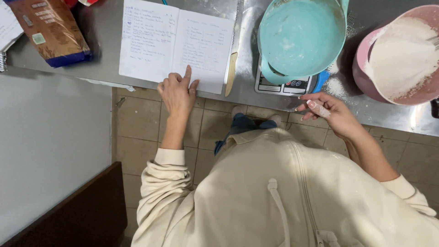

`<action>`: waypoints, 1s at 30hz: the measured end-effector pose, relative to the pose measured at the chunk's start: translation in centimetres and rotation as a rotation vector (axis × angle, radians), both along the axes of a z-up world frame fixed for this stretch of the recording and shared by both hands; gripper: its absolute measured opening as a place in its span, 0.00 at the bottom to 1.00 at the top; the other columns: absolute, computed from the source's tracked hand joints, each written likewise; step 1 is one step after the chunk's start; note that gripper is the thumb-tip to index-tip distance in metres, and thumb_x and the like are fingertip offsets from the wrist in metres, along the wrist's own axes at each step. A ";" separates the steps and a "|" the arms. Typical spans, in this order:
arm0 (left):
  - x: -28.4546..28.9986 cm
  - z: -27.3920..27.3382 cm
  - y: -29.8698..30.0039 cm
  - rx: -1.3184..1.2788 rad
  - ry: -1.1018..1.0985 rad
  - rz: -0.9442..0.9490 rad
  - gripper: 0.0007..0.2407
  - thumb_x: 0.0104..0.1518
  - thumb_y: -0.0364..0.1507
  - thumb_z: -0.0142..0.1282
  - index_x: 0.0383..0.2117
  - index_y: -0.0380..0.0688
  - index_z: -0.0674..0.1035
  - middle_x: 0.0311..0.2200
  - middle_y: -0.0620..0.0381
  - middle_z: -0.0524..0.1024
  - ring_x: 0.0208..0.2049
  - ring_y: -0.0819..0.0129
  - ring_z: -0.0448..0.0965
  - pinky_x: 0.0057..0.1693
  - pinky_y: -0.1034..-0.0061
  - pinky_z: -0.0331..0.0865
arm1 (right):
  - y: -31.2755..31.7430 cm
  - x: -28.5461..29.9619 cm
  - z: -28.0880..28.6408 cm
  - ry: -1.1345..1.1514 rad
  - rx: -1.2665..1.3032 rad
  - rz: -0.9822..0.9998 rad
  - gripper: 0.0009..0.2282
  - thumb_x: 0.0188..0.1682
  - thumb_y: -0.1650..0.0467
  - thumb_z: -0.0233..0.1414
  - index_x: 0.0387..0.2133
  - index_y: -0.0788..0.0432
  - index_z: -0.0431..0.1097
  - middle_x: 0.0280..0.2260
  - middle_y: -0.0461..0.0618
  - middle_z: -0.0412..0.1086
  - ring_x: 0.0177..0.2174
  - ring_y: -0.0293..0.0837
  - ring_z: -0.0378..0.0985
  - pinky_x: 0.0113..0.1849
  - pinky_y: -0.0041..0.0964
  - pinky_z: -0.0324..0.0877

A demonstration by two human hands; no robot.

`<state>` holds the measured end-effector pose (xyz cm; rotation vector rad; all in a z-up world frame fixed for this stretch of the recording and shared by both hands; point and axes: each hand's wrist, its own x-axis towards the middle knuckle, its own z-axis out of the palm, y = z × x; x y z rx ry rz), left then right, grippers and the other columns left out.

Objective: Sifting dry ingredients into a wet batter and grating zest into the mixture for baking.

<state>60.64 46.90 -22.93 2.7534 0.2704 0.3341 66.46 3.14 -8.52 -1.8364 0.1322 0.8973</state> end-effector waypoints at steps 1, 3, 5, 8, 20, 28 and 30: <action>0.4 0.1 -0.2 -0.038 0.023 -0.014 0.19 0.59 0.36 0.66 0.57 0.53 0.81 0.31 0.55 0.69 0.35 0.59 0.66 0.52 0.61 0.57 | 0.1 0.4 -0.3 -0.002 0.015 -0.010 0.16 0.57 0.65 0.48 0.54 0.62 0.69 0.42 0.52 0.77 0.36 0.40 0.77 0.40 0.33 0.68; 0.3 -0.3 -0.4 -0.024 -0.010 -0.017 0.19 0.58 0.36 0.66 0.56 0.54 0.81 0.31 0.55 0.69 0.36 0.60 0.66 0.53 0.61 0.57 | 0.6 0.6 0.2 0.013 0.013 -0.015 0.16 0.56 0.65 0.49 0.53 0.62 0.69 0.42 0.52 0.77 0.36 0.40 0.78 0.40 0.34 0.70; 0.2 -0.4 -0.5 -0.011 -0.035 -0.023 0.18 0.57 0.35 0.66 0.55 0.55 0.81 0.31 0.56 0.69 0.37 0.61 0.67 0.54 0.61 0.57 | 0.9 0.7 0.5 0.036 0.010 -0.022 0.16 0.56 0.65 0.49 0.52 0.62 0.69 0.42 0.52 0.77 0.36 0.40 0.78 0.41 0.35 0.73; 0.2 0.0 -0.5 -0.024 -0.030 -0.039 0.19 0.57 0.35 0.66 0.56 0.58 0.81 0.31 0.57 0.69 0.36 0.62 0.66 0.53 0.61 0.57 | 1.2 1.0 0.8 0.035 -0.024 -0.003 0.17 0.56 0.65 0.48 0.54 0.62 0.69 0.43 0.52 0.77 0.36 0.40 0.77 0.41 0.34 0.70; -0.1 1.0 -0.8 -0.015 0.032 -0.060 0.17 0.59 0.36 0.65 0.56 0.62 0.81 0.32 0.57 0.67 0.37 0.61 0.66 0.55 0.59 0.56 | 1.8 1.6 1.3 -0.013 -0.009 0.023 0.16 0.57 0.65 0.48 0.53 0.62 0.70 0.43 0.52 0.77 0.36 0.41 0.77 0.40 0.35 0.68; 0.1 0.2 -0.6 -0.018 -0.010 -0.012 0.24 0.58 0.38 0.67 0.56 0.34 0.78 0.38 0.52 0.73 0.42 0.59 0.69 0.59 0.57 0.55 | 1.4 1.9 1.1 -0.008 0.014 0.046 0.16 0.57 0.65 0.48 0.53 0.62 0.70 0.43 0.52 0.77 0.36 0.41 0.78 0.41 0.35 0.70; 0.1 -0.1 -0.6 -0.022 0.014 -0.011 0.24 0.57 0.38 0.66 0.56 0.36 0.78 0.37 0.53 0.73 0.42 0.59 0.69 0.59 0.57 0.54 | 1.1 2.0 0.8 -0.013 0.015 0.052 0.16 0.57 0.65 0.48 0.53 0.62 0.69 0.43 0.52 0.77 0.36 0.41 0.78 0.40 0.35 0.70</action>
